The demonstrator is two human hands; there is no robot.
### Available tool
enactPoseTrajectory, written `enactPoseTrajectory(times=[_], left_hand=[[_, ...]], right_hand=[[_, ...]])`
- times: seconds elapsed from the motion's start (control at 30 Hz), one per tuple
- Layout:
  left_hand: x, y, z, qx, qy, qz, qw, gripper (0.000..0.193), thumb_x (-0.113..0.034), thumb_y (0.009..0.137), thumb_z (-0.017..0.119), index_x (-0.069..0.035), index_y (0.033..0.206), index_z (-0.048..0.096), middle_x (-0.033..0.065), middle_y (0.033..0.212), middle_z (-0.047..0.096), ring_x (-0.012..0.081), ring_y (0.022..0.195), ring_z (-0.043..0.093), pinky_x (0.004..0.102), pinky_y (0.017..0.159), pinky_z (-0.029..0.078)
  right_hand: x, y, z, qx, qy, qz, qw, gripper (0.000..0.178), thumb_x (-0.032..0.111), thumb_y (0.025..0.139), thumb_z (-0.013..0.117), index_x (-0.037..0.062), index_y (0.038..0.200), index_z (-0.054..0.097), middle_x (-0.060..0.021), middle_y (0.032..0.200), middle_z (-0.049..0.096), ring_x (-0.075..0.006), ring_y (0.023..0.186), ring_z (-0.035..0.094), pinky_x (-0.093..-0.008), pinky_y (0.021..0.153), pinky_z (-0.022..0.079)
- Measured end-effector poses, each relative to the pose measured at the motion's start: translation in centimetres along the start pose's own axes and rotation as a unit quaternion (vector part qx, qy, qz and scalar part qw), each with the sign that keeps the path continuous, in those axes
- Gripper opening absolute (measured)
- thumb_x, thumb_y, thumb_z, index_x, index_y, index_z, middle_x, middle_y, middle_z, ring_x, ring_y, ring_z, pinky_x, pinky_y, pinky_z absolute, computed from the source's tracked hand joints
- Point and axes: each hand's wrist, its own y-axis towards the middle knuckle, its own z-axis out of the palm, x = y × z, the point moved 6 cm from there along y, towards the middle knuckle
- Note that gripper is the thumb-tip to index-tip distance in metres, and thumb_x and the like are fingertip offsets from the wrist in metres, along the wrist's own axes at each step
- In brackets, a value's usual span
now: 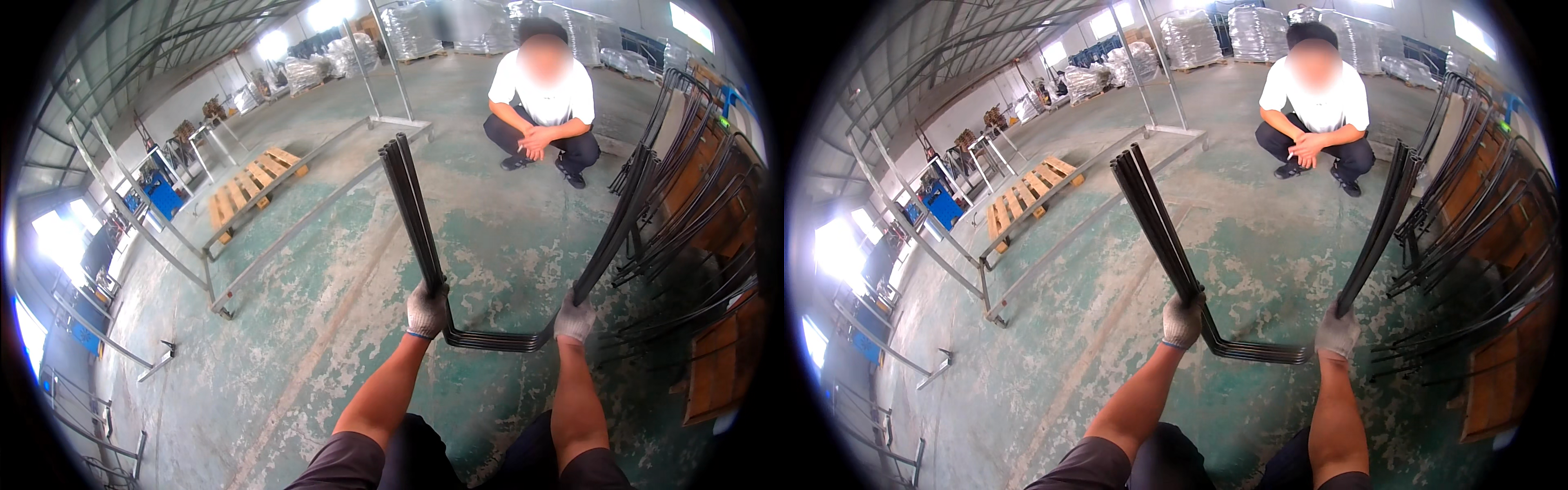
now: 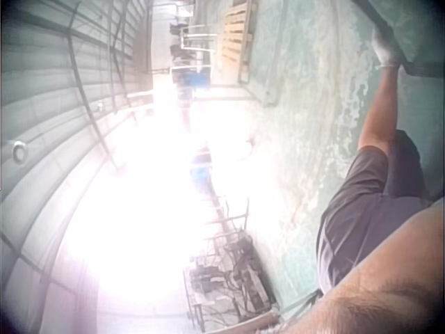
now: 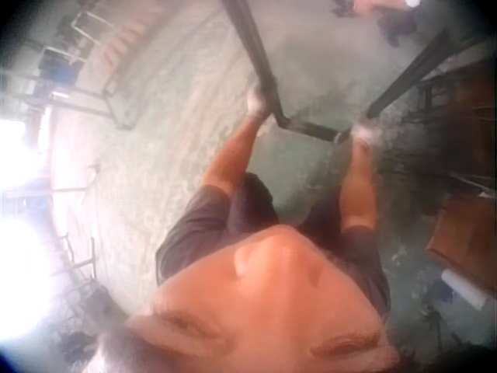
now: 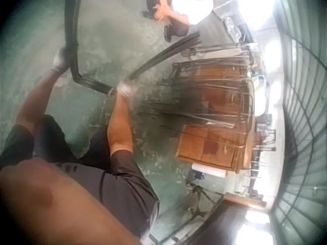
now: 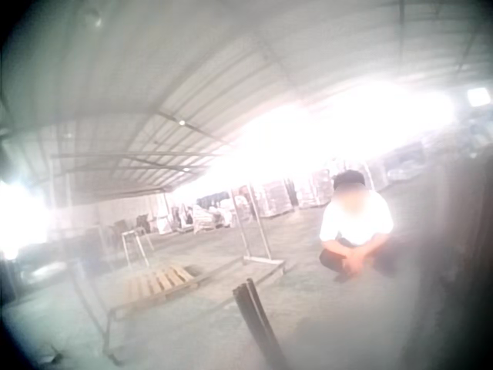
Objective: The person picks up a bundle of bent metal rods from a wooden workbench and arranges them into a rectangular frame shape. They hold the frame up for inspection and then place it back onto the workbench.
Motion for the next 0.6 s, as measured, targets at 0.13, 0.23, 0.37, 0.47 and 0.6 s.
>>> enactPoseTrajectory(times=[0.13, 0.23, 0.37, 0.47, 0.6], left_hand=[[0.8, 0.0, 0.1, -0.015, 0.004, 0.012, 1.000, 0.030, -0.022, 0.104, 0.069, -0.001, 0.125, 0.074, 0.0149, 0.106, 0.080, 0.0216, 0.102, 0.076, 0.0363, 0.090, 0.057], [0.4, -0.5, 0.1, -0.043, 0.028, 0.023, 0.998, 0.030, -0.020, 0.103, 0.068, -0.002, 0.127, 0.073, 0.0146, 0.108, 0.080, 0.0216, 0.102, 0.075, 0.0365, 0.090, 0.057], [0.0, -0.8, 0.1, -0.037, 0.034, 0.004, 0.999, 0.030, -0.018, 0.103, 0.068, -0.002, 0.128, 0.072, 0.0150, 0.108, 0.079, 0.0208, 0.101, 0.075, 0.0361, 0.089, 0.057], [0.7, -0.8, -0.3, -0.038, -0.001, 0.004, 0.999, 0.028, -0.018, 0.103, 0.069, -0.002, 0.126, 0.073, 0.0157, 0.105, 0.079, 0.0201, 0.099, 0.075, 0.0365, 0.087, 0.057], [1.0, -0.6, 0.0, -0.045, -0.014, 0.011, 0.999, 0.024, -0.019, 0.103, 0.070, -0.003, 0.118, 0.077, 0.0132, 0.096, 0.078, 0.0185, 0.093, 0.075, 0.0366, 0.083, 0.057]], right_hand=[[-0.5, 0.1, 0.3, -0.003, 0.002, -0.015, 1.000, 0.031, 0.025, 0.102, 0.066, 0.0064, 0.126, 0.075, -0.0243, 0.106, 0.077, -0.0444, 0.104, 0.073, -0.0517, 0.088, 0.057], [-0.4, 0.1, 0.1, -0.004, -0.013, -0.014, 1.000, 0.031, 0.025, 0.102, 0.066, 0.0058, 0.126, 0.075, -0.0243, 0.106, 0.077, -0.0441, 0.104, 0.073, -0.0517, 0.088, 0.057], [0.0, -0.2, -0.1, -0.007, 0.011, -0.023, 1.000, 0.031, 0.024, 0.102, 0.066, 0.0054, 0.126, 0.075, -0.0242, 0.107, 0.077, -0.0437, 0.105, 0.073, -0.0510, 0.090, 0.057], [0.5, -0.5, 0.1, 0.003, -0.003, -0.008, 1.000, 0.031, 0.023, 0.102, 0.065, 0.0057, 0.127, 0.074, -0.0239, 0.108, 0.077, -0.0432, 0.106, 0.073, -0.0503, 0.089, 0.058], [0.7, -0.5, -0.7, -0.003, -0.010, 0.001, 1.000, 0.031, 0.024, 0.102, 0.065, 0.0052, 0.126, 0.074, -0.0234, 0.108, 0.077, -0.0421, 0.106, 0.074, -0.0503, 0.088, 0.058]])
